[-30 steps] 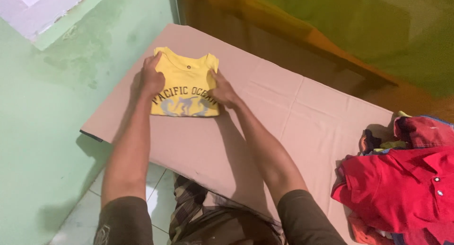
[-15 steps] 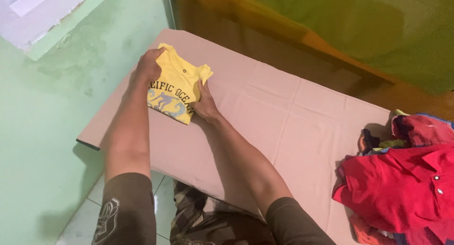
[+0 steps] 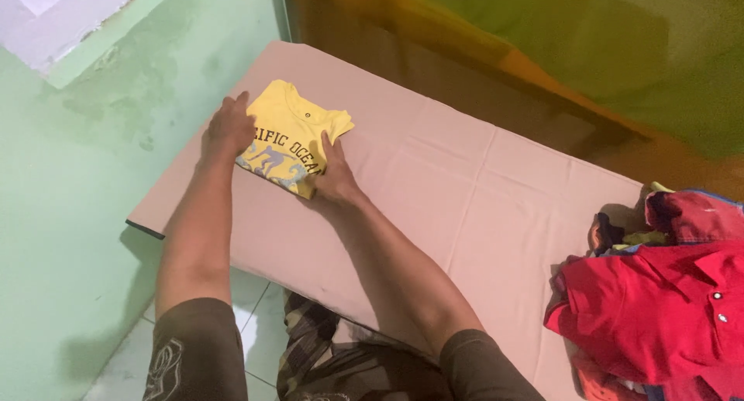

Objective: The person folds a yellow t-shirt on a table, then folds a red polo shirt. Both items are folded into neat rectangles and placed on the table. No tools are used.

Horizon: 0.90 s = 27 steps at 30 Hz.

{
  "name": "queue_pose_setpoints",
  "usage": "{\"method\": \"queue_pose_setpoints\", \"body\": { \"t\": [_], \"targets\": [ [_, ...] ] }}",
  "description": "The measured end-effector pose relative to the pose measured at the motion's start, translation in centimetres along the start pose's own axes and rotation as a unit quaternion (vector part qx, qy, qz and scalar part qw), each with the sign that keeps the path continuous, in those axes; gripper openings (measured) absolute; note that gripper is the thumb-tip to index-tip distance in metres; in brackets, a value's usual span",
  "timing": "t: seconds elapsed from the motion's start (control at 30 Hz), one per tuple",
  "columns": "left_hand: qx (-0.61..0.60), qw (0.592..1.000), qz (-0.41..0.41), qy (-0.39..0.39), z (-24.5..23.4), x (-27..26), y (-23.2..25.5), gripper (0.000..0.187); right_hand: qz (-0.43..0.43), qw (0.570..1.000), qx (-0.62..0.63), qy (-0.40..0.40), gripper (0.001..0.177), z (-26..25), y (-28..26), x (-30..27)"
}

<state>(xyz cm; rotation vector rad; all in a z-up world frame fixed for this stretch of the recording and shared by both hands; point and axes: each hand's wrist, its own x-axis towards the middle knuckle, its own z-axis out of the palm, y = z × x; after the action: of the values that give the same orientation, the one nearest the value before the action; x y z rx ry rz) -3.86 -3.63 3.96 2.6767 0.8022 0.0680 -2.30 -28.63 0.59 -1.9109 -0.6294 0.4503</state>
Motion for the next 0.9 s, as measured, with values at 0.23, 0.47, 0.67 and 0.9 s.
{"method": "queue_pose_setpoints", "body": {
  "t": [0.23,0.47,0.67,0.9],
  "targets": [
    [-0.016,0.999,0.012,0.031,2.7,3.0,-5.3,0.055,0.023,0.998,0.048,0.027,0.108,0.6,-1.1,-1.2],
    [0.029,0.997,0.034,0.068,4.6,4.0,-8.3,0.052,0.048,0.997,0.055,0.036,0.089,2.2,2.8,-0.3],
    [0.082,0.988,0.033,0.128,6.2,3.6,-7.3,0.044,0.037,0.998,-0.034,0.044,0.08,1.5,2.3,-1.4],
    [0.078,0.989,0.097,0.083,5.0,0.9,-0.9,0.055,-0.043,0.939,-0.336,0.063,0.083,-0.2,-1.5,-1.9]
  ]
}}
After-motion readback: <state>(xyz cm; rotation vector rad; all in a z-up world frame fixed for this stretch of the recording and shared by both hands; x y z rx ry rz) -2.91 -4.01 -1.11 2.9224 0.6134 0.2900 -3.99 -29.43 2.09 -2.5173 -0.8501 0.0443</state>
